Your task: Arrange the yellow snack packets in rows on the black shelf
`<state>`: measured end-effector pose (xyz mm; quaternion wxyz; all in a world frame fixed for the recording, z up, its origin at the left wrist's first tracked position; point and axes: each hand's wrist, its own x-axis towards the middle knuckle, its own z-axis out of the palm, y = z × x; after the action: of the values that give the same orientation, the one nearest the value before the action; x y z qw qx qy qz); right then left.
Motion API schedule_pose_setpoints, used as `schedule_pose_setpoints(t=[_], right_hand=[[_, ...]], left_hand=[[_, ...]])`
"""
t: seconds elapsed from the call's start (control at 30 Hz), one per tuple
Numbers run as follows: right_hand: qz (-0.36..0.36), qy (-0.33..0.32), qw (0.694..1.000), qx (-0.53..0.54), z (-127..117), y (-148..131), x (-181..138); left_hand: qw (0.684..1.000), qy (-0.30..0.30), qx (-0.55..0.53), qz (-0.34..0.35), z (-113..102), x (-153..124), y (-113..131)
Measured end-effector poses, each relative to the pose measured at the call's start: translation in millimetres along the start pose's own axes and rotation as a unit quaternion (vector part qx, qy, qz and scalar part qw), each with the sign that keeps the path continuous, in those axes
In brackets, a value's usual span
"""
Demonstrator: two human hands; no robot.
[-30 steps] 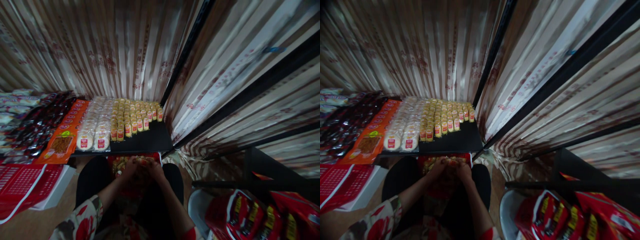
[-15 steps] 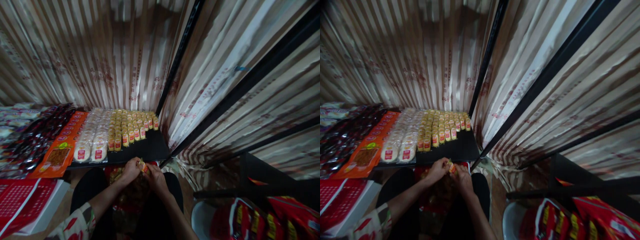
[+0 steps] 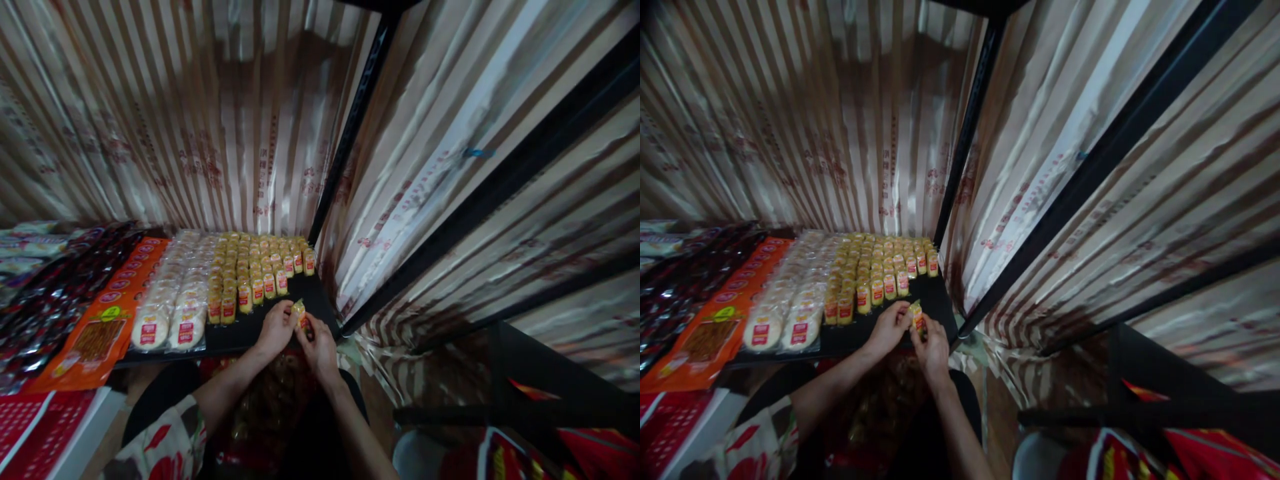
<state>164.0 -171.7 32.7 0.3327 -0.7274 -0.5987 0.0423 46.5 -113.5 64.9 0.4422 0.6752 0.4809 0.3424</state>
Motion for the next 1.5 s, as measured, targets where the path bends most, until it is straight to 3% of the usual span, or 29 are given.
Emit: schedule_pose_setpoints(t=[0.2,0.3,0.43,0.6,0.77,0.93,1.13,1.5], right_hand=[[0.027,0.043,0.998,0.03,14,10,51],[0.033,0.054,0.997,0.039,28,16,75],[0.037,0.078,0.996,0.035,47,20,101],[0.052,0.076,0.995,0.027,63,16,123],[0.055,0.074,0.995,0.035,72,12,128],[0.08,0.083,0.99,0.077,71,15,121],[0.063,0.08,0.99,0.098,75,15,120],[0.052,0.084,0.991,0.09,73,13,118]], left_hand=[[0.999,0.027,-0.019,0.021,8,28,4],[0.993,0.047,0.087,0.069,8,36,4],[0.961,0.057,0.231,0.139,7,37,1],[0.937,0.037,0.313,0.149,9,35,-14],[0.925,0.021,0.348,0.15,11,38,-26],[0.932,-0.003,0.337,0.135,8,39,-32],[0.935,0.006,0.322,0.146,10,40,-38],[0.939,0.001,0.309,0.153,6,30,-32]])
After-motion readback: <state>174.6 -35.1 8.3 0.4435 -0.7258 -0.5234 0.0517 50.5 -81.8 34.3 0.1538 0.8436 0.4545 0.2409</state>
